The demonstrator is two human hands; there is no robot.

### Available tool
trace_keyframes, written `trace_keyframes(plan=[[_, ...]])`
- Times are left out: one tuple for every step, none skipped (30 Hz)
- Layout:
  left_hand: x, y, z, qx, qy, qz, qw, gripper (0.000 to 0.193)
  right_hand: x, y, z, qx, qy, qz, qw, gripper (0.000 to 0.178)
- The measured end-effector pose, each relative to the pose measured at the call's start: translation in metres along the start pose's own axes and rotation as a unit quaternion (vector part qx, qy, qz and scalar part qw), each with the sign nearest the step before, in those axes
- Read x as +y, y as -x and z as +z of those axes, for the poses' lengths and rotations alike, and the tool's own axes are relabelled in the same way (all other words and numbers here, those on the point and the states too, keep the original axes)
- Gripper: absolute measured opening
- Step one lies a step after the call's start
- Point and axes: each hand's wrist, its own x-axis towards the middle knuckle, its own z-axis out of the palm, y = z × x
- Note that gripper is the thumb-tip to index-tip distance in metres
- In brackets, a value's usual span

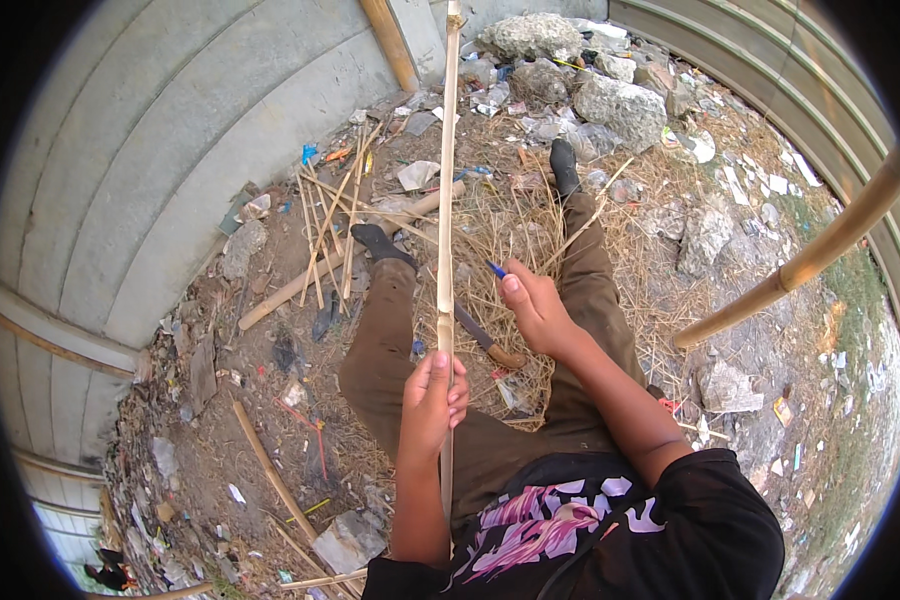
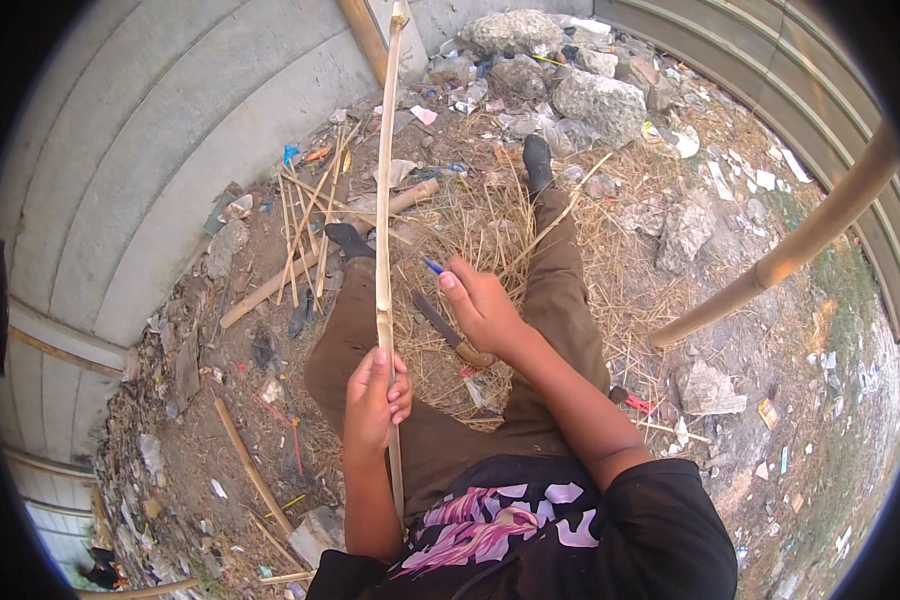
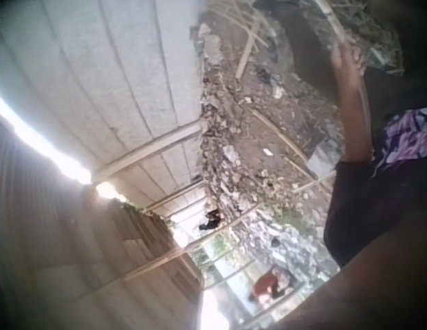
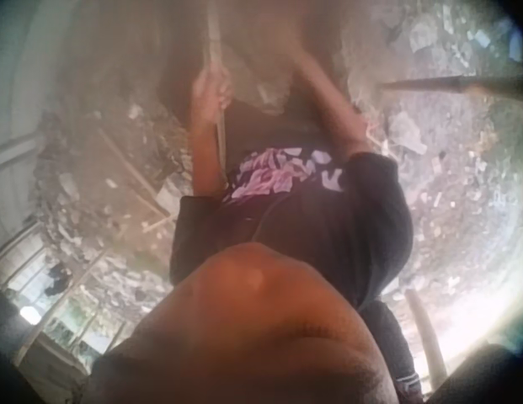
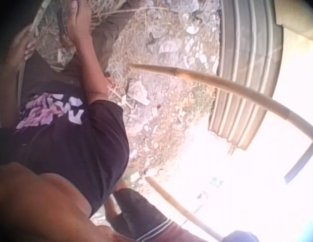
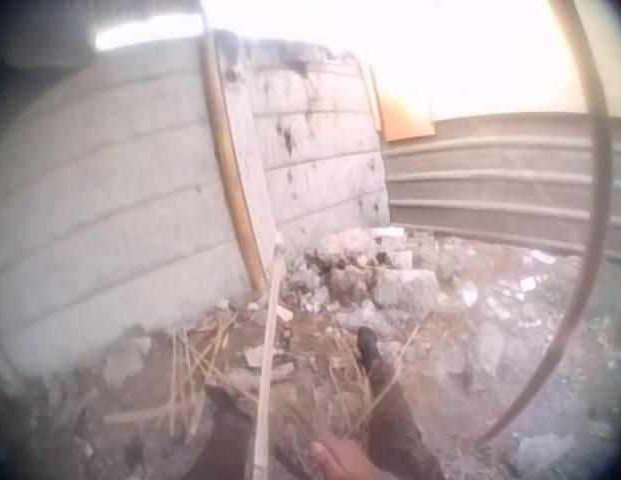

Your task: The person sits on the ground and uses a utility knife to shave and sharpen a thin wooden stick. They rotate the stick to smooth its surface and then use a machete to further refine the tip.

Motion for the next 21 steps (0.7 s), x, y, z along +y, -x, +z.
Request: trace_keyframes(plan=[[0.001,0.0,0.001,0.002,-0.01,0.003,1.0,0.038,-0.001,0.003,0.005,-0.014,0.047,-0.042,0.998,0.037],[0.002,0.001,0.003,0.005,-0.012,0.002,1.0,0.038,-0.002,0.006,0.009,-0.028,0.094,-0.085,0.992,0.036],[0.002,0.001,0.005,0.008,-0.014,0.0,1.0,0.039,-0.003,0.009,0.013,-0.042,0.142,-0.126,0.981,0.036],[0.002,0.002,0.007,0.01,-0.015,-0.002,1.0,0.04,-0.005,0.011,0.015,-0.036,0.169,-0.139,0.975,0.038],[0.001,0.002,0.007,-0.001,-0.005,-0.005,1.0,0.041,-0.005,0.01,0.015,-0.025,0.192,-0.159,0.968,0.038],[0.0,0.004,0.006,-0.012,0.005,-0.009,1.0,0.042,-0.004,0.009,0.014,-0.014,0.214,-0.177,0.96,0.038],[-0.001,0.005,0.006,-0.023,0.016,-0.013,1.0,0.043,-0.004,0.009,0.013,-0.004,0.237,-0.196,0.952,0.039],[-0.002,0.006,0.004,-0.025,0.02,-0.022,0.999,0.044,-0.005,0.008,0.012,0.003,0.255,-0.186,0.949,0.039],[-0.003,0.005,0.002,-0.027,0.025,-0.029,0.999,0.044,-0.006,0.007,0.01,0.008,0.274,-0.176,0.945,0.039],[-0.005,0.005,0.001,-0.029,0.031,-0.037,0.998,0.045,-0.007,0.006,0.009,0.013,0.294,-0.167,0.941,0.04],[-0.006,0.005,0.001,-0.026,0.037,-0.043,0.998,0.045,-0.006,0.006,0.01,0.016,0.297,-0.167,0.94,0.039],[-0.006,0.004,0.002,-0.026,0.043,-0.048,0.998,0.045,-0.006,0.005,0.01,0.022,0.302,-0.168,0.938,0.039],[-0.006,0.002,0.002,-0.026,0.048,-0.053,0.997,0.045,-0.005,0.005,0.011,0.028,0.307,-0.169,0.936,0.039],[-0.007,0.001,0.001,-0.023,0.054,-0.054,0.997,0.045,-0.003,0.005,0.015,0.047,0.323,-0.175,0.929,0.04],[-0.009,-0.001,-0.001,-0.02,0.06,-0.055,0.996,0.044,0.0,0.003,0.017,0.053,0.335,-0.173,0.925,0.041],[-0.011,-0.002,-0.004,-0.018,0.067,-0.056,0.996,0.044,0.003,0.001,0.019,0.06,0.347,-0.171,0.92,0.041],[-0.012,-0.002,-0.005,-0.016,0.065,-0.055,0.996,0.044,0.005,-0.001,0.021,0.066,0.359,-0.169,0.916,0.042],[-0.012,-0.003,-0.007,-0.013,0.064,-0.053,0.996,0.044,0.005,-0.004,0.023,0.065,0.354,-0.178,0.916,0.041],[-0.012,-0.003,-0.008,-0.01,0.063,-0.05,0.997,0.044,0.004,-0.005,0.023,0.065,0.354,-0.176,0.916,0.042],[-0.013,-0.004,-0.009,-0.009,0.071,-0.053,0.996,0.044,0.002,-0.004,0.023,0.064,0.354,-0.174,0.917,0.042],[-0.015,-0.003,-0.01,-0.008,0.078,-0.058,0.995,0.043,0.0,-0.004,0.023,0.064,0.354,-0.171,0.917,0.042]])
